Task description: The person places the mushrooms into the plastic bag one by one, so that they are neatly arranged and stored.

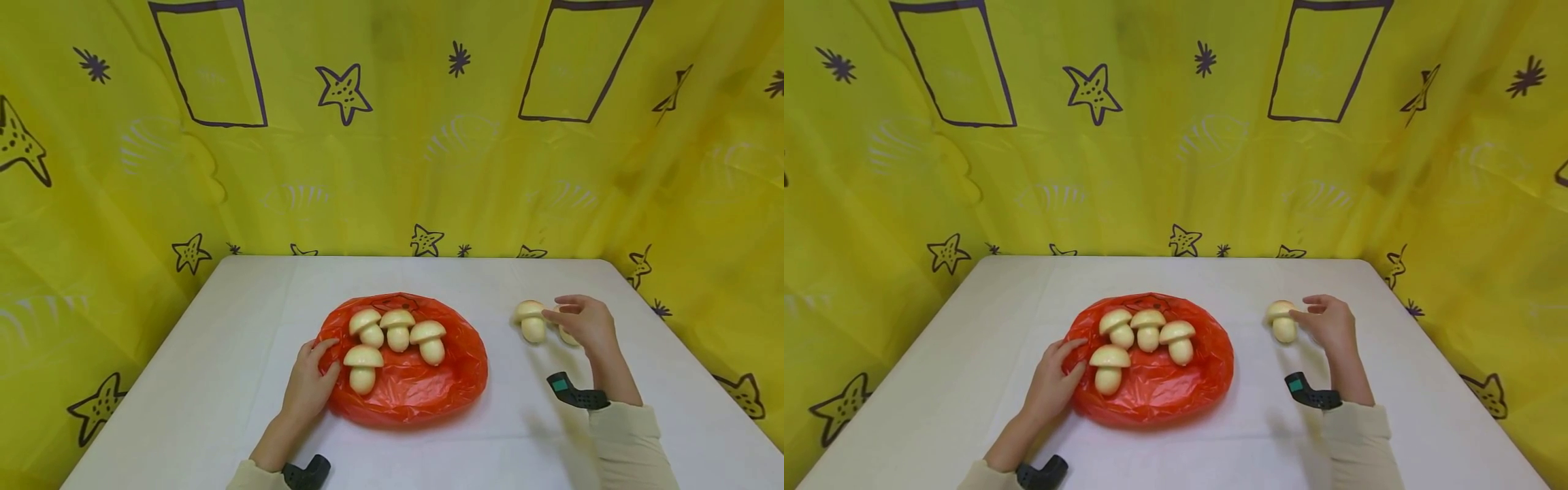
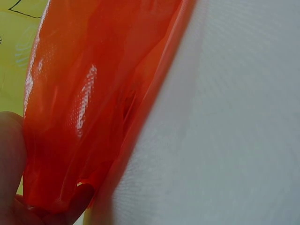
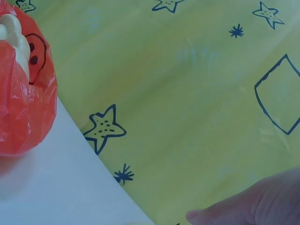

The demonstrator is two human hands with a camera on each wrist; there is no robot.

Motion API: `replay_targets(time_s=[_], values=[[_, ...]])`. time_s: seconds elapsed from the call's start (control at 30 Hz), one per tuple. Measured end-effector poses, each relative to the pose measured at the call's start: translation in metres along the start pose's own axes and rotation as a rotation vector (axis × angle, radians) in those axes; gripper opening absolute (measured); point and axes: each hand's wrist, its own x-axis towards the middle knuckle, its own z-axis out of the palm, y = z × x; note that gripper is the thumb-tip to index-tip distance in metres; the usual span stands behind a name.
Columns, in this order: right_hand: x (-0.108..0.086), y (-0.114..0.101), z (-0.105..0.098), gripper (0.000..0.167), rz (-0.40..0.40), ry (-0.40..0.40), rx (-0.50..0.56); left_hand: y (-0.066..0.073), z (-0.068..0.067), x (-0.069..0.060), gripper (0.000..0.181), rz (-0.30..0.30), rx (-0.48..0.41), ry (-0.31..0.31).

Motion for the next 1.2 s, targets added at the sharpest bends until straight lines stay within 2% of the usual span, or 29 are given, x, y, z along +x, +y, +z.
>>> replay_targets(time_s=[0.27, 0.5, 0.8, 1.07, 1.2], values=[[0.004, 0.009, 0.005, 0.052, -0.009, 0.029, -0.015, 0.001, 0.000, 0.000, 0.034, -0.001, 0.001, 0.001], [0.008, 0.016, 0.010, 0.050, -0.034, 0.023, -0.012, 0.000, 0.000, 0.000, 0.034, 0.000, -0.003, 0.002], [0.016, 0.015, 0.028, 0.040, -0.106, 0.077, -0.083, 0.001, -0.001, -0.002, 0.036, -0.020, -0.009, 0.000], [0.023, 0.012, 0.037, 0.039, -0.213, 0.076, -0.172, -0.001, 0.000, -0.001, 0.034, 0.014, -0.003, 0.015], [0.029, 0.013, 0.039, 0.037, -0.248, 0.037, -0.201, -0.002, 0.001, -0.001, 0.034, 0.021, -0.002, 0.019]])
